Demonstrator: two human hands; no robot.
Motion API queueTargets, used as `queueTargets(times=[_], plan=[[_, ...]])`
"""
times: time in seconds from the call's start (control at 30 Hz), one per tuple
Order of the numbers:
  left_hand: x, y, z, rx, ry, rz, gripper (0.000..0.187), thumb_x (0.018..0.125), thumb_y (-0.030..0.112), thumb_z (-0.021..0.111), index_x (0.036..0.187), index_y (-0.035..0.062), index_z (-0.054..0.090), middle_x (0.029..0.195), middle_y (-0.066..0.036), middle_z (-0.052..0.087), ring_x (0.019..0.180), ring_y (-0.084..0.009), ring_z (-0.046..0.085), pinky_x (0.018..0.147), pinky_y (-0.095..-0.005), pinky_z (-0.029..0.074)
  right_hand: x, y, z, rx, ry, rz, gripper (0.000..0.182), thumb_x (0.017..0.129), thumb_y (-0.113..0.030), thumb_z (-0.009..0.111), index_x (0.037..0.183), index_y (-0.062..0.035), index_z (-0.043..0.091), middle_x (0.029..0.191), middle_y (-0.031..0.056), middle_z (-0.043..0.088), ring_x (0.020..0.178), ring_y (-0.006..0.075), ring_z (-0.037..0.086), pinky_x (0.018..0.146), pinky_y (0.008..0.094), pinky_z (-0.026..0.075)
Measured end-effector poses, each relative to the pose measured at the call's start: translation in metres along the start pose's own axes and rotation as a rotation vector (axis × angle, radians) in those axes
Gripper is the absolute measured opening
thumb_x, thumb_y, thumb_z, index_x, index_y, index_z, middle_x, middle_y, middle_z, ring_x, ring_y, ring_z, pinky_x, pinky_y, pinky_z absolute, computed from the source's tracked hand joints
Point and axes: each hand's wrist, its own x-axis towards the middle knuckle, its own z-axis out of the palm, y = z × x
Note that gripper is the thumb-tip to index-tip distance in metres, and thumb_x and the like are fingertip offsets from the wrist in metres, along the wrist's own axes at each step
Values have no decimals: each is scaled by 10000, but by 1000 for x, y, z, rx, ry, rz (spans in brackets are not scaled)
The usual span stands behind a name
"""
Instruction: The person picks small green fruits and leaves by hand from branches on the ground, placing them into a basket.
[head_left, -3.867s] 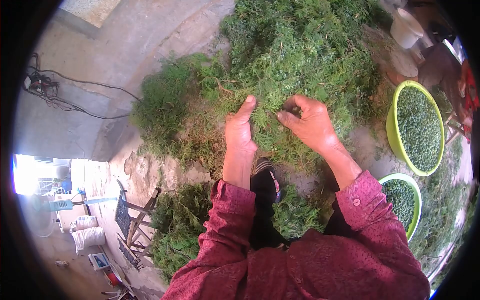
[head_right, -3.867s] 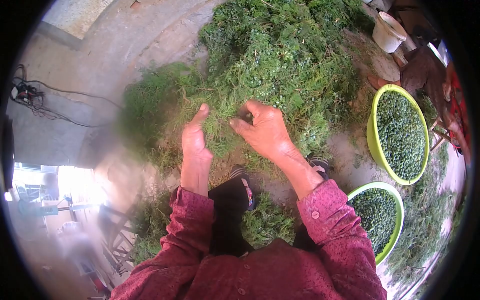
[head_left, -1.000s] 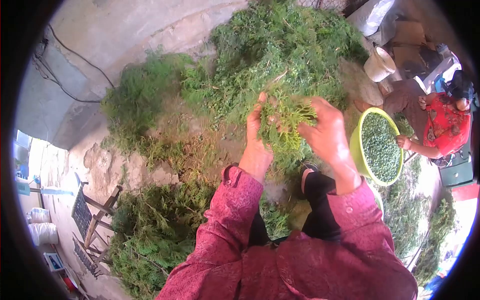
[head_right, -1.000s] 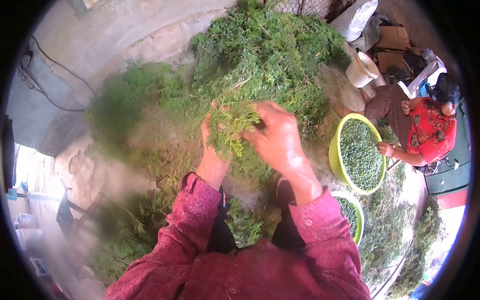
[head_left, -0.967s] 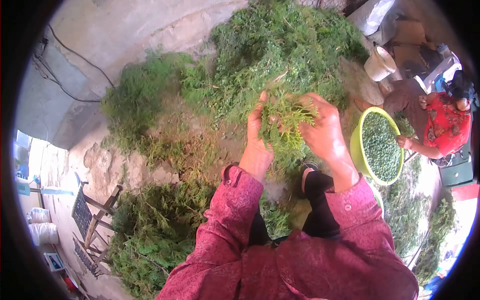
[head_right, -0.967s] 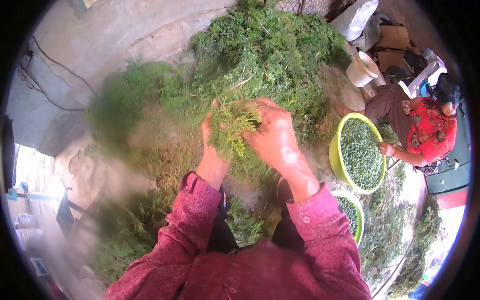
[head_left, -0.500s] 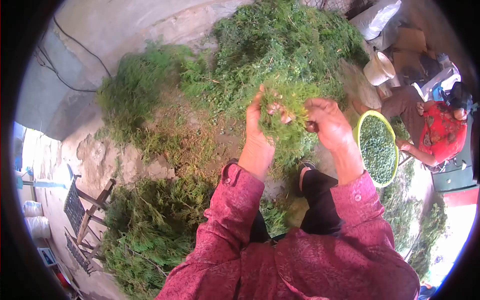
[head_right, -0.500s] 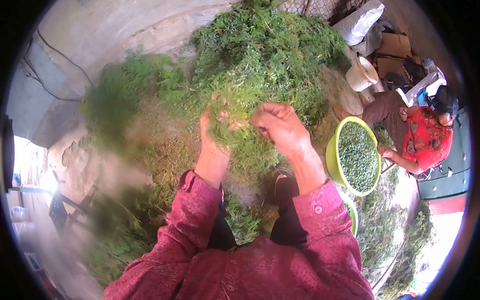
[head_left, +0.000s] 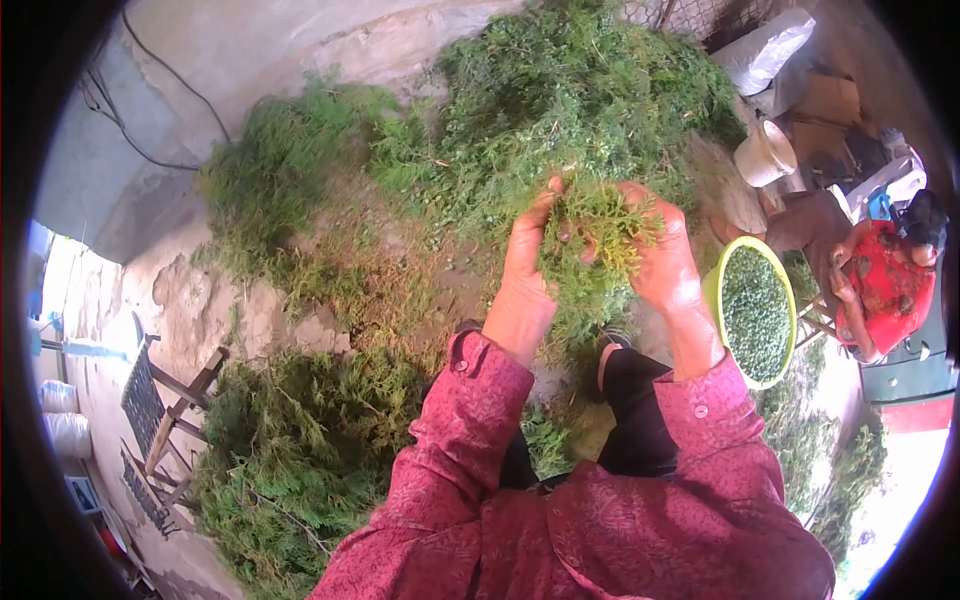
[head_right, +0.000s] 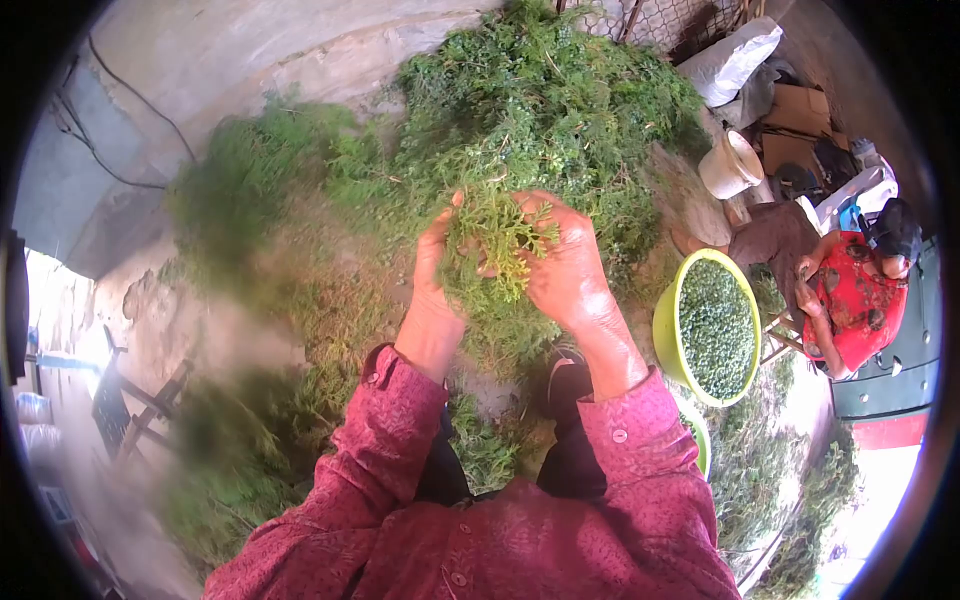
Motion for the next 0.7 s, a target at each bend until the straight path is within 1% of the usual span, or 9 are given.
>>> queueTargets(times=[0.07,0.23,0.3,0.33,0.37,0.4,0.47,0.53,0.7], plan=[[0,-1,3,8,56,-5,116,821,133,511,919,124,572,830,-26,595,654,-150,557,588,-365,516,-1,-9,-2,-793,-86,-561,174,658,-42,662,824,-36,609,784,78,582,689,214,582,618,299,474],[3,0,8,-14,105,-4,112,823,134,515,922,128,566,758,-2,558,596,-141,528,480,-326,476,-4,-2,-2,-1137,8,-708,171,680,-104,625,832,-33,596,741,83,578,688,187,564,572,308,442],[5,0,20,64,415,143,94,837,155,496,908,141,557,664,26,508,536,-133,493,434,-286,422,-6,1,-11,-1265,84,-785,146,679,-124,625,782,-27,587,709,73,566,659,177,547,555,295,431],[5,6,10,63,414,142,94,837,155,496,908,141,557,664,26,508,536,-133,493,434,-286,422,-9,1,-27,-723,-97,-311,134,707,-136,602,790,-36,573,742,67,568,626,156,535,512,268,410],[5,17,-7,37,235,204,90,844,181,483,893,146,552,630,31,491,517,-137,482,442,-287,415,-11,1,-35,-162,-254,151,124,734,-149,580,797,-44,559,775,61,571,594,136,523,470,240,390],[5,23,-10,10,55,266,98,852,207,471,878,151,546,596,37,473,497,-141,471,450,-288,408,-14,3,-34,-164,-256,152,124,734,-149,580,797,-44,559,775,61,571,594,136,523,470,240,390],[9,21,-16,67,59,305,137,863,261,438,863,160,531,555,44,445,462,-143,443,435,-292,389,-24,7,-33,452,-157,318,174,762,-135,556,896,-34,506,814,60,550,598,89,490,425,182,337],[6,14,-9,92,72,304,153,865,278,424,891,161,518,560,40,447,455,-155,432,426,-298,384,-25,9,-25,490,-149,339,243,798,-169,565,963,-22,464,835,70,538,596,83,486,406,152,311],[6,10,2,123,216,305,164,870,283,416,876,156,520,558,36,443,450,-172,422,433,-309,374,-18,18,-5,113,-66,264,247,791,-226,632,870,-18,523,705,13,524,563,46,441,416,187,322]])
